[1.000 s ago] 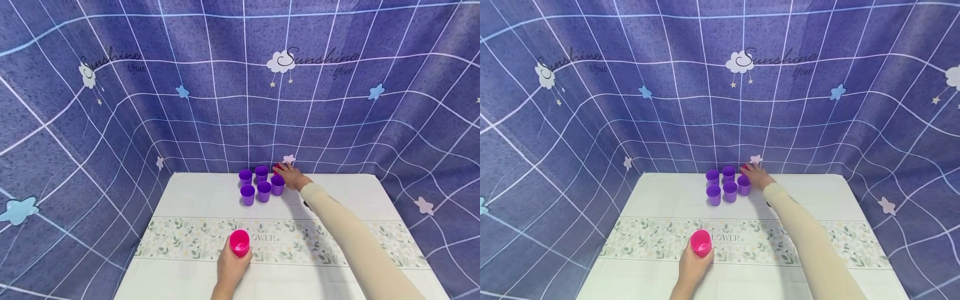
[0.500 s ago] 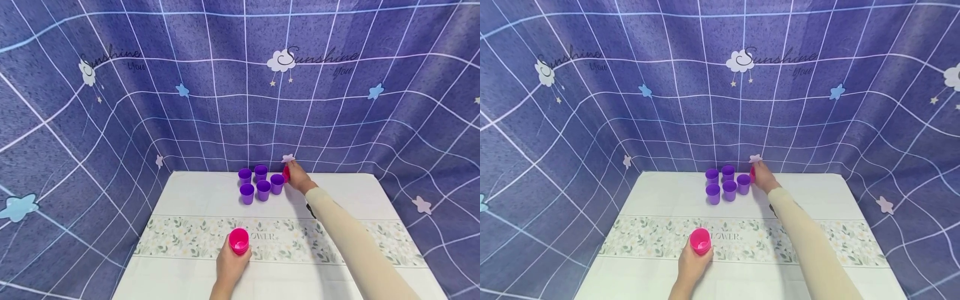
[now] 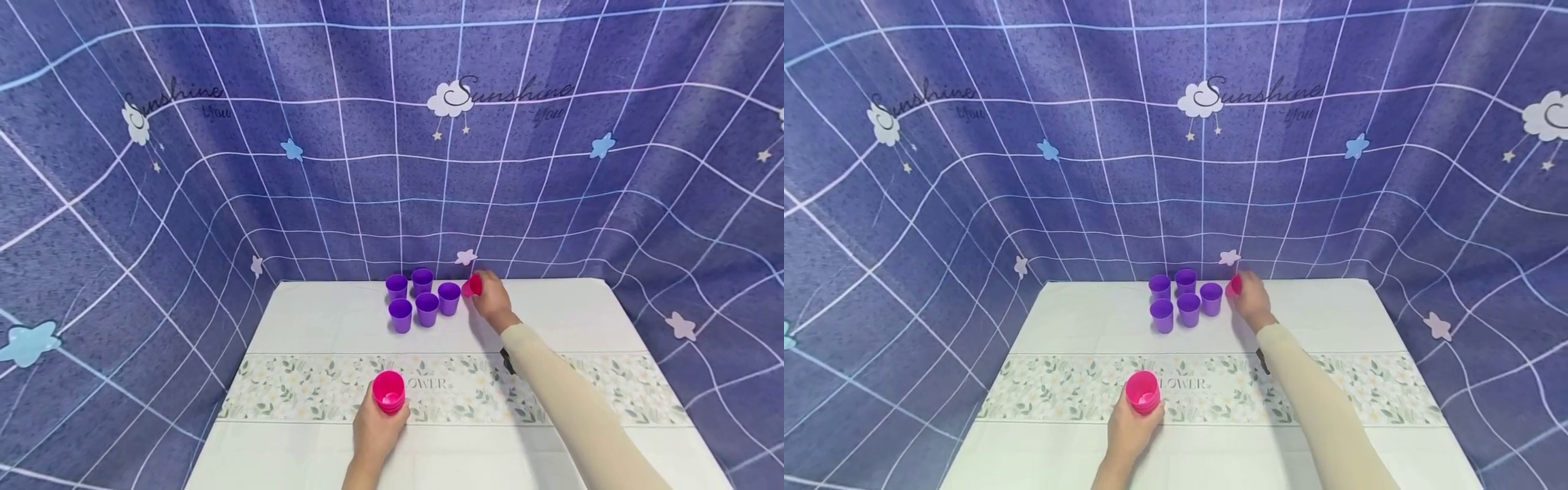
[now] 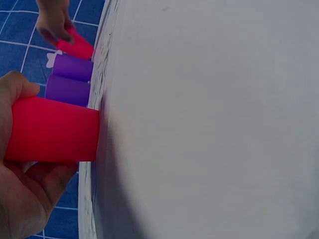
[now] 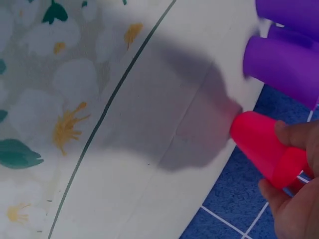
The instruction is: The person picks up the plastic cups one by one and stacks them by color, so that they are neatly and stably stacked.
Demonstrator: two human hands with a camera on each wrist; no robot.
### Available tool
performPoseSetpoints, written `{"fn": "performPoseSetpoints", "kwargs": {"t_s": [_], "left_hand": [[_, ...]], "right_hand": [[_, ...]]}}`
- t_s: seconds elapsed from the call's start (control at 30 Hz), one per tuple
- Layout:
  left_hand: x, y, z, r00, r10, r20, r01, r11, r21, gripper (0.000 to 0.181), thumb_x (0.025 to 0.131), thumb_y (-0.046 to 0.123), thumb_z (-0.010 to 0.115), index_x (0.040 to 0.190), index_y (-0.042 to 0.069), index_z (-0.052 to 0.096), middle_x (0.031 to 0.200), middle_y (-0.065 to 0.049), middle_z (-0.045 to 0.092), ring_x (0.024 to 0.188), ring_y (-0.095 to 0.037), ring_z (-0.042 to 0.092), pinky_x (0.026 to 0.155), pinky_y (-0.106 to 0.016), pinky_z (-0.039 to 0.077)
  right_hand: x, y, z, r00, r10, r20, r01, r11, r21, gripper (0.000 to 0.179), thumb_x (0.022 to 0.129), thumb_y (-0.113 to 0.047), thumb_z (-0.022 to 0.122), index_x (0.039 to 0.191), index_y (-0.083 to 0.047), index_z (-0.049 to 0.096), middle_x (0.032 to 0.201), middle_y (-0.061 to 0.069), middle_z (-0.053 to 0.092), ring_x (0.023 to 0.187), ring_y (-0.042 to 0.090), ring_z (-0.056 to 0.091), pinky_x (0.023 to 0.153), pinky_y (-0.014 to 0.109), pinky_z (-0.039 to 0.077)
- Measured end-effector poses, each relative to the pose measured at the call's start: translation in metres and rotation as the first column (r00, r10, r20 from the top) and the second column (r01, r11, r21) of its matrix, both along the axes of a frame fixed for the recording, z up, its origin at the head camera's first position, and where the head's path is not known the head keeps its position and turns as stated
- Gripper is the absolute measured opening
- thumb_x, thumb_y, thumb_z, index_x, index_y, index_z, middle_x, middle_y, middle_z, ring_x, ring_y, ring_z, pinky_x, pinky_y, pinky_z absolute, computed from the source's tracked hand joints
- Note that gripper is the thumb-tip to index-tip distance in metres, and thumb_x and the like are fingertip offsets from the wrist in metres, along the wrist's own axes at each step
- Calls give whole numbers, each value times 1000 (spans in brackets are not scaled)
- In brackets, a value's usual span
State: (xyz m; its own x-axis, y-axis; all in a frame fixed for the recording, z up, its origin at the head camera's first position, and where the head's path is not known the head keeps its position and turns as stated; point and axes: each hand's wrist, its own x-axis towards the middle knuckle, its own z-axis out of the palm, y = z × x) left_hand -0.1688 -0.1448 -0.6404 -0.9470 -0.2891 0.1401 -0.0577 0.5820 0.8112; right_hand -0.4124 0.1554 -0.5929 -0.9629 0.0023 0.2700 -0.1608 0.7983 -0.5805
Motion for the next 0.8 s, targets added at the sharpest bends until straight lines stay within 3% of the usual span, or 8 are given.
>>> {"fn": "performPoseSetpoints", "kwargs": {"t_s": [0.4, 0.8], "left_hand": [[0, 0, 0, 1000, 6, 1, -6, 1000, -2, 69, 72, 28, 94, 132, 20, 61, 119, -5, 78, 115, -30, 75, 104, -56, 58], [0, 3, -1, 1000, 12, -3, -12, 1000, -8, 69, 73, 30, 94, 133, 20, 60, 119, -5, 78, 114, -30, 75, 104, -56, 59]], "right_hand": [[22, 0, 1, 992, -90, 93, 102, 986, -136, 64, 84, -22, 76, 142, -1, 57, 145, 24, 55, 135, 47, 51, 109, 59, 54], [50, -5, 3, 982, -140, 126, 168, 954, -250, 55, 89, -24, 70, 136, 1, 57, 133, 26, 57, 128, 45, 53, 109, 57, 53]]}}
